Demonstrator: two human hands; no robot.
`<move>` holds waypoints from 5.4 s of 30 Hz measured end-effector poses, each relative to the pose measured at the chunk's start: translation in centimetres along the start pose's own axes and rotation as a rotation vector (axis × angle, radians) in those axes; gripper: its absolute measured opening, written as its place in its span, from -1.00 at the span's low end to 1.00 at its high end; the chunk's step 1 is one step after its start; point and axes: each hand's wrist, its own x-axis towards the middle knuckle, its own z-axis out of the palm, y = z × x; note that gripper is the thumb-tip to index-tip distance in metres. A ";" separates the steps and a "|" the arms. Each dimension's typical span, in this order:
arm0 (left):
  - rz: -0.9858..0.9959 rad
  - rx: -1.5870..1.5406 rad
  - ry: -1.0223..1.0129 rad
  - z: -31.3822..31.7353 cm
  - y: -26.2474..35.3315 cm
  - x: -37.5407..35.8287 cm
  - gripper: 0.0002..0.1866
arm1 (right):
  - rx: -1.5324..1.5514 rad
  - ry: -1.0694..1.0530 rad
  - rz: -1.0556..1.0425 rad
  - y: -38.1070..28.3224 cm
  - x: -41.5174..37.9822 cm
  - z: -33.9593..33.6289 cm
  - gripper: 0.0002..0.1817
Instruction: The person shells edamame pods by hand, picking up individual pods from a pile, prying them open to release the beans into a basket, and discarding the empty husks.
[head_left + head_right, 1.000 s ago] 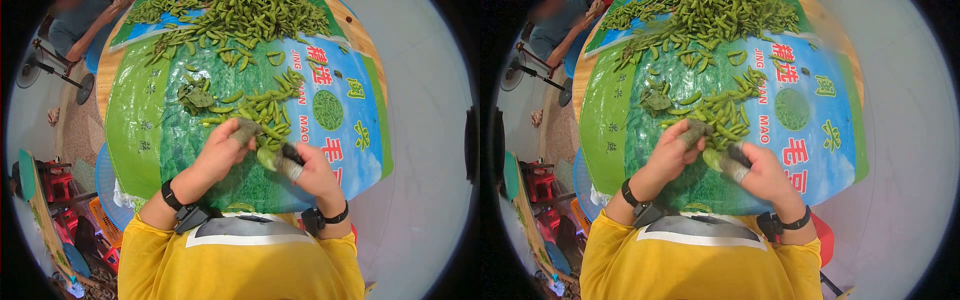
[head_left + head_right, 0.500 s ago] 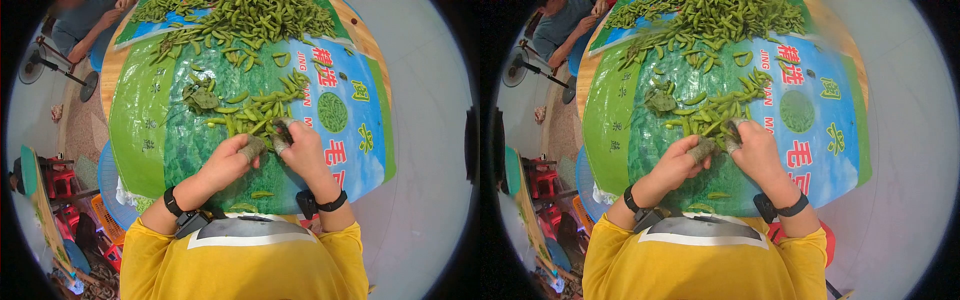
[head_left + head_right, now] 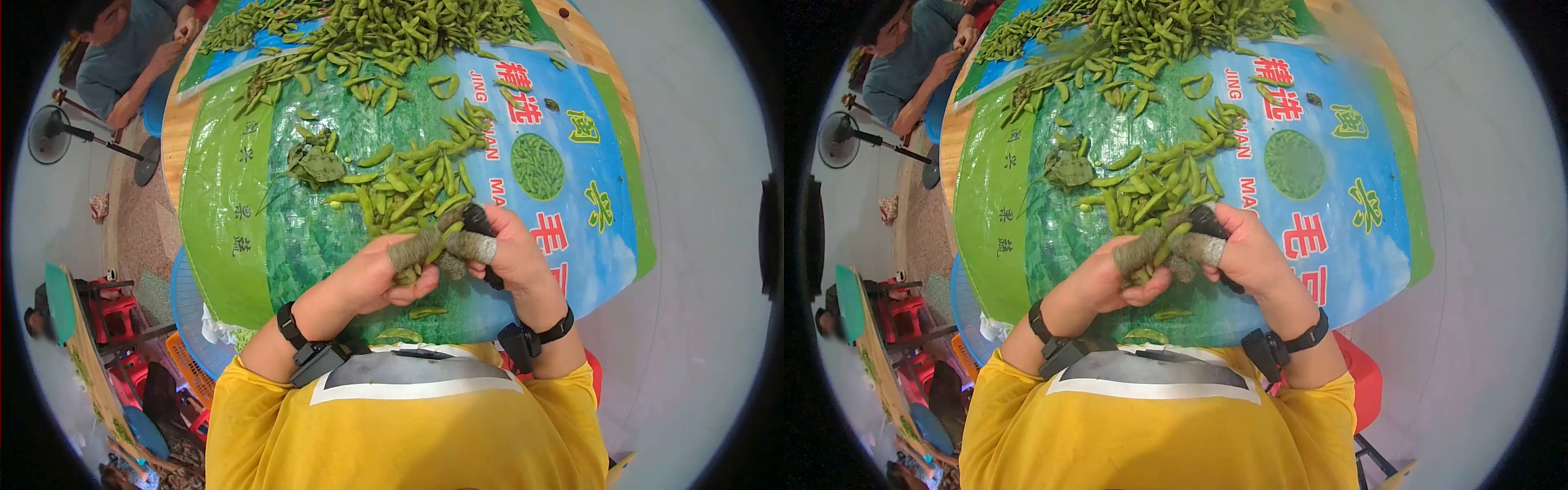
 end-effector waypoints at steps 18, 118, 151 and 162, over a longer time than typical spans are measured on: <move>0.300 0.602 0.285 1.1 0.1 -0.3 -0.93 | -0.564 0.040 -0.146 -0.6 -2.4 2.0 -0.58; 0.276 0.687 0.124 0.4 -1.0 0.0 -0.87 | 0.102 0.067 0.026 2.0 -2.0 0.7 -0.85; 0.067 0.284 0.165 0.6 -1.3 1.1 -0.82 | -0.247 0.240 -0.063 1.4 -2.5 1.3 -0.85; -0.079 0.395 0.041 1.3 -0.9 0.5 -0.80 | -0.524 0.315 -0.258 1.2 -3.1 1.0 -0.72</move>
